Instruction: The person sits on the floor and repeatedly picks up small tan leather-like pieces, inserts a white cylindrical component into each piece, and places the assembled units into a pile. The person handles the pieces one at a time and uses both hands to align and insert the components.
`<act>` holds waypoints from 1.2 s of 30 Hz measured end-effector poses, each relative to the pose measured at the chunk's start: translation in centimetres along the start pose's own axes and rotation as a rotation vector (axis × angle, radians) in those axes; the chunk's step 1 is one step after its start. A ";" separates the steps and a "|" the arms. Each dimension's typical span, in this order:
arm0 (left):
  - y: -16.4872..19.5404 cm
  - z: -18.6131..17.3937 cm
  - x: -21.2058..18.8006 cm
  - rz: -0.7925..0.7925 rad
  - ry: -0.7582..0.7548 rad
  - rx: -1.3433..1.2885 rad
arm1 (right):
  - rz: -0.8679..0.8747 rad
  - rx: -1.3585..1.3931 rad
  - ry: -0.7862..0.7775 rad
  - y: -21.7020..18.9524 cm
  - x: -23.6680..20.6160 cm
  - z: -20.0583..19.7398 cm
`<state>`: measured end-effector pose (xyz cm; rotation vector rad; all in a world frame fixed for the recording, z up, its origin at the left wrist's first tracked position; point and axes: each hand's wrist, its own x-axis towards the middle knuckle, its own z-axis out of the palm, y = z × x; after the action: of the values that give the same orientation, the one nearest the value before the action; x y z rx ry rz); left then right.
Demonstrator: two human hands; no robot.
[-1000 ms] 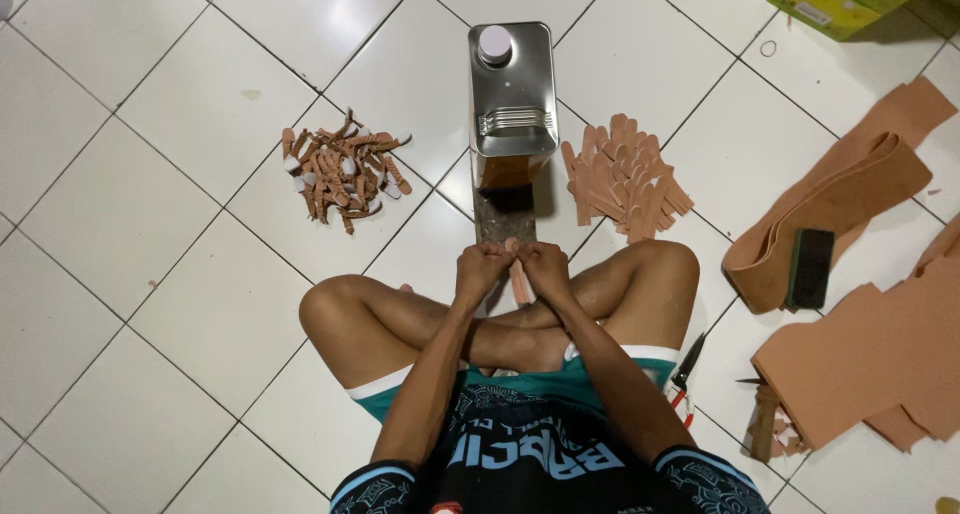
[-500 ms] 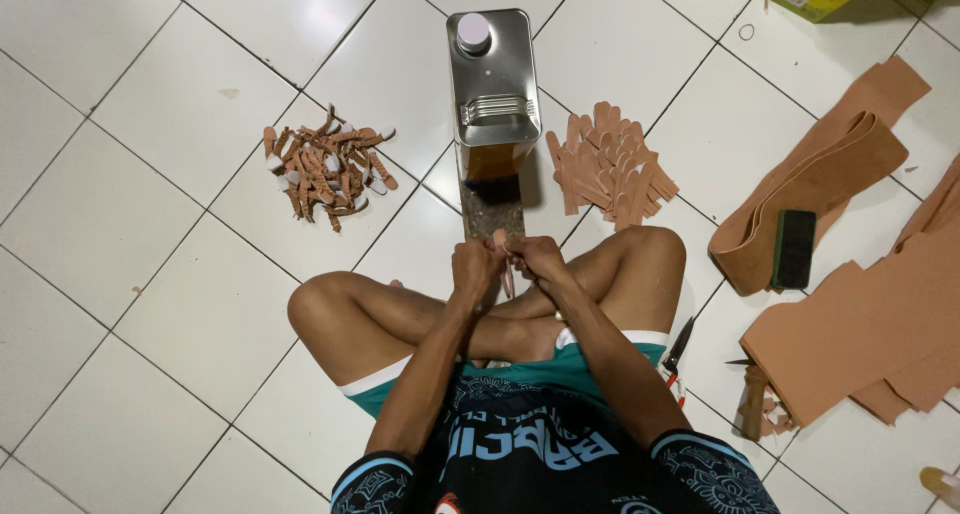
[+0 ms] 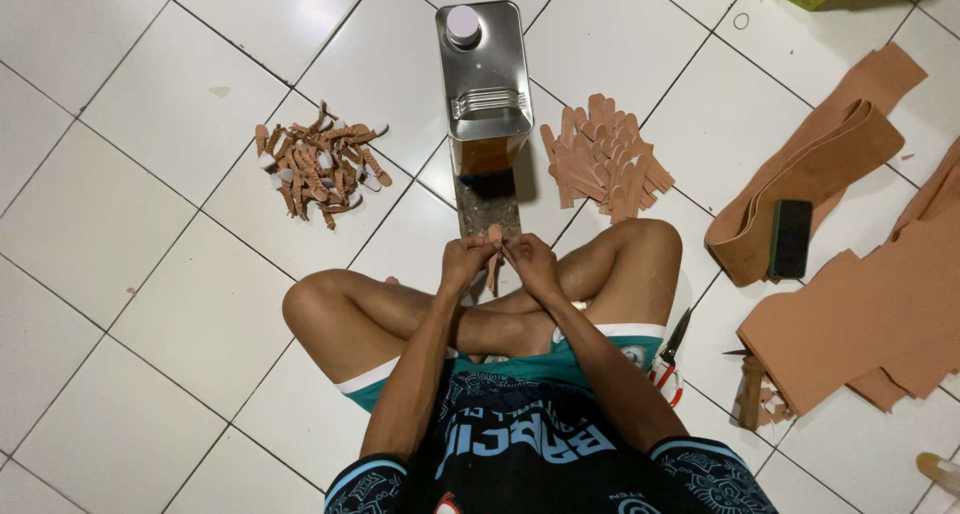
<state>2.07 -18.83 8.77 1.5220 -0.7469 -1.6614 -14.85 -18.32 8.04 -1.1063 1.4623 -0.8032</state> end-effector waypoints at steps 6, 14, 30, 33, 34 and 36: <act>0.5 0.2 -0.6 0.016 0.086 0.126 | -0.002 0.001 -0.165 0.1 0.6 -0.1; 1.7 -0.1 -1.5 0.092 0.180 0.407 | -0.108 -0.255 -0.081 -1.2 1.1 0.4; 1.3 0.7 -1.6 -0.227 0.010 -0.324 | 0.032 0.164 -0.122 -0.3 0.1 0.2; 0.3 0.8 -1.3 -0.154 0.001 -0.318 | 0.072 0.285 -0.203 0.9 0.6 -0.2; 0.0 0.8 -1.1 -0.172 0.017 -0.301 | 0.031 0.253 -0.228 1.1 0.8 -0.5; -0.3 0.7 -0.6 -0.171 0.008 -0.289 | -0.036 0.236 -0.282 1.1 1.4 -1.0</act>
<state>1.39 -18.25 8.91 1.4162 -0.3595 -1.7987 -16.08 -19.32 6.75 -1.0221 1.0864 -0.7878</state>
